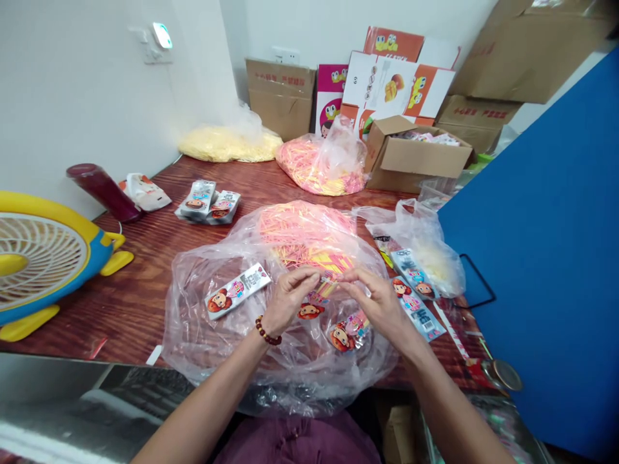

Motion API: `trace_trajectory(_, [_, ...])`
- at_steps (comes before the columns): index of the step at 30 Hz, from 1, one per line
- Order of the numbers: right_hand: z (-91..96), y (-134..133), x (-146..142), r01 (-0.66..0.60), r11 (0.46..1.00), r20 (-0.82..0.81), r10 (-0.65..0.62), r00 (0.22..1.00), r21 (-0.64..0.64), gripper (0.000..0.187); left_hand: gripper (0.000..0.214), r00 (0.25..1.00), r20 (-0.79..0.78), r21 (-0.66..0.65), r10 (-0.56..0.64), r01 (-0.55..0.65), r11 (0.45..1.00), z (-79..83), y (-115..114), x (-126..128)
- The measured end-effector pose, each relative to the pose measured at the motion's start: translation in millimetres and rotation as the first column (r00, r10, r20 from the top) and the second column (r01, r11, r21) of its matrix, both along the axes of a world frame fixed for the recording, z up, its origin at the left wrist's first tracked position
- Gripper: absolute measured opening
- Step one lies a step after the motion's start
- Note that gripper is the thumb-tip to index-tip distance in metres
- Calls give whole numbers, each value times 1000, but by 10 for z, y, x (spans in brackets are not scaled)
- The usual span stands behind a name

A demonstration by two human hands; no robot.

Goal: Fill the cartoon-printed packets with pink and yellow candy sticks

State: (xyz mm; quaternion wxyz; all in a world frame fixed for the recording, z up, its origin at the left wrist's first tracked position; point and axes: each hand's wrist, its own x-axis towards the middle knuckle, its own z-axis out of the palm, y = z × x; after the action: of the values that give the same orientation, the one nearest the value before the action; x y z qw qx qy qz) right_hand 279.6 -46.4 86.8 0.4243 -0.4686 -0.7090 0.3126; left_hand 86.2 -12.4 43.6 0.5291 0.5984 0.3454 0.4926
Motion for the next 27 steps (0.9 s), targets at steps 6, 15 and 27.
trace_trajectory(6, [52,-14,-16,27,999,50,-28,998,26,17,19,997,1,33,82,-82,996,27,-25,57])
trace_trajectory(15, [-221,48,40,82,941,-323,-193,926,-328,23,31,969,89,-420,-232,248,873,32,-14,42])
trace_trajectory(27, [-469,-14,107,-9,853,-474,-281,834,-522,36,26,948,-98,-409,-303,239,881,-224,-40,147])
